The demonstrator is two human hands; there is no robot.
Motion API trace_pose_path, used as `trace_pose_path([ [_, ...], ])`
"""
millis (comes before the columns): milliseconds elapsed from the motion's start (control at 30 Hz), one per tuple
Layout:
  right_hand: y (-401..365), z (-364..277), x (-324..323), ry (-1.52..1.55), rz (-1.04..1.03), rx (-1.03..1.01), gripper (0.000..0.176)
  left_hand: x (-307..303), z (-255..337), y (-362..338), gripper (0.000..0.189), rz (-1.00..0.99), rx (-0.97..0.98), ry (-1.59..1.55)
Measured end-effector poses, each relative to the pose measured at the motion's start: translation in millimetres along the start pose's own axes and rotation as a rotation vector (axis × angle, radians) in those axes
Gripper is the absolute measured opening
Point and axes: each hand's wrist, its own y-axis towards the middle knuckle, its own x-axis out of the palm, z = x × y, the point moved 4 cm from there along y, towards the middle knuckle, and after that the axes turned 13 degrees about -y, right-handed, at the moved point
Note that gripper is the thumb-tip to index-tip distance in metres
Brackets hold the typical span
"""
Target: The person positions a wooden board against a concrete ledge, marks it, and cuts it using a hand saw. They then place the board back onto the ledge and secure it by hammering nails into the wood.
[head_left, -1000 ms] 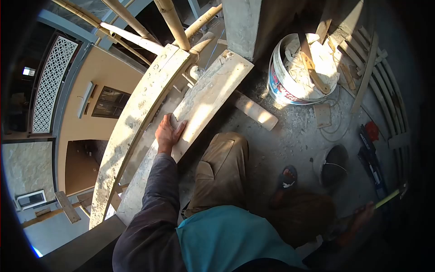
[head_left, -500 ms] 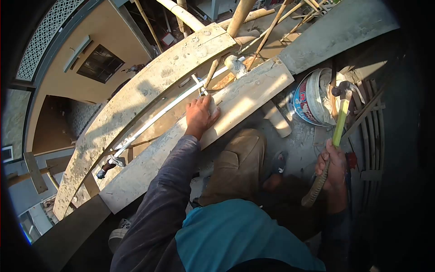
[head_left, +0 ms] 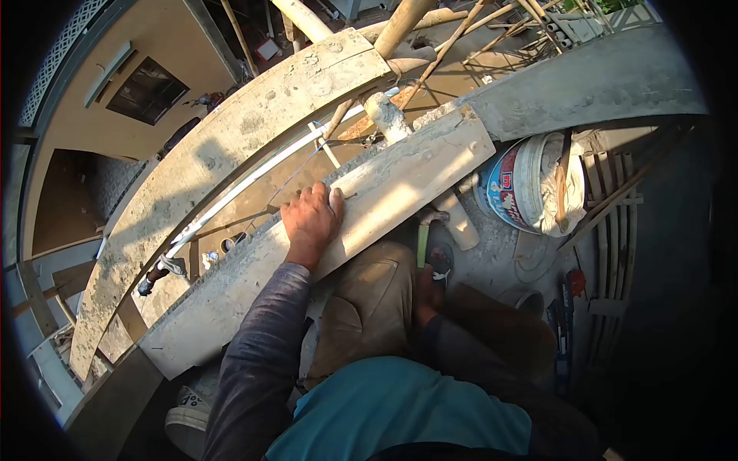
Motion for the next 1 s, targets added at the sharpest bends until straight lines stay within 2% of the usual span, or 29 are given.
trace_pose_path([
  [133,2,-14,-7,0.458,0.059,-0.064,0.025,0,-5,3,0.031,-0.025,-0.014,-0.11],
  [200,11,-14,-1,0.47,0.237,-0.194,0.029,0,-10,3,0.031,-0.024,-0.004,-0.145],
  [233,26,-13,0,0.369,0.433,-0.316,0.033,1,-10,3,0.031,-0.023,-0.01,-0.169],
  [300,12,-102,-89,0.506,0.416,-0.433,0.028,2,-12,4,0.03,-0.026,-0.042,-0.169],
  [367,-8,-179,-139,0.261,0.292,-0.859,0.031,1,-12,4,0.028,-0.05,-0.053,-0.228],
  [433,-32,-242,-139,0.13,0.105,-1.194,0.031,0,-14,3,0.029,-0.03,-0.06,-0.25],
  [500,-30,-260,-108,0.154,0.02,-1.234,0.022,-2,-14,2,0.03,-0.033,-0.048,-0.273],
  [633,-34,-264,-88,0.214,0.03,-1.292,0.012,-6,-16,-1,0.031,0.016,0.009,-0.262],
  [700,-39,-260,-91,0.249,0.193,-1.327,0.007,-4,-14,-2,0.032,-0.017,-0.031,-0.248],
  [833,-40,-259,-89,0.28,0.209,-1.335,0.008,-3,-13,-1,0.033,0.003,-0.018,-0.266],
  [1000,-41,-265,-93,0.173,0.255,-1.48,0.007,-2,-14,-1,0.034,-0.024,-0.03,-0.281],
])
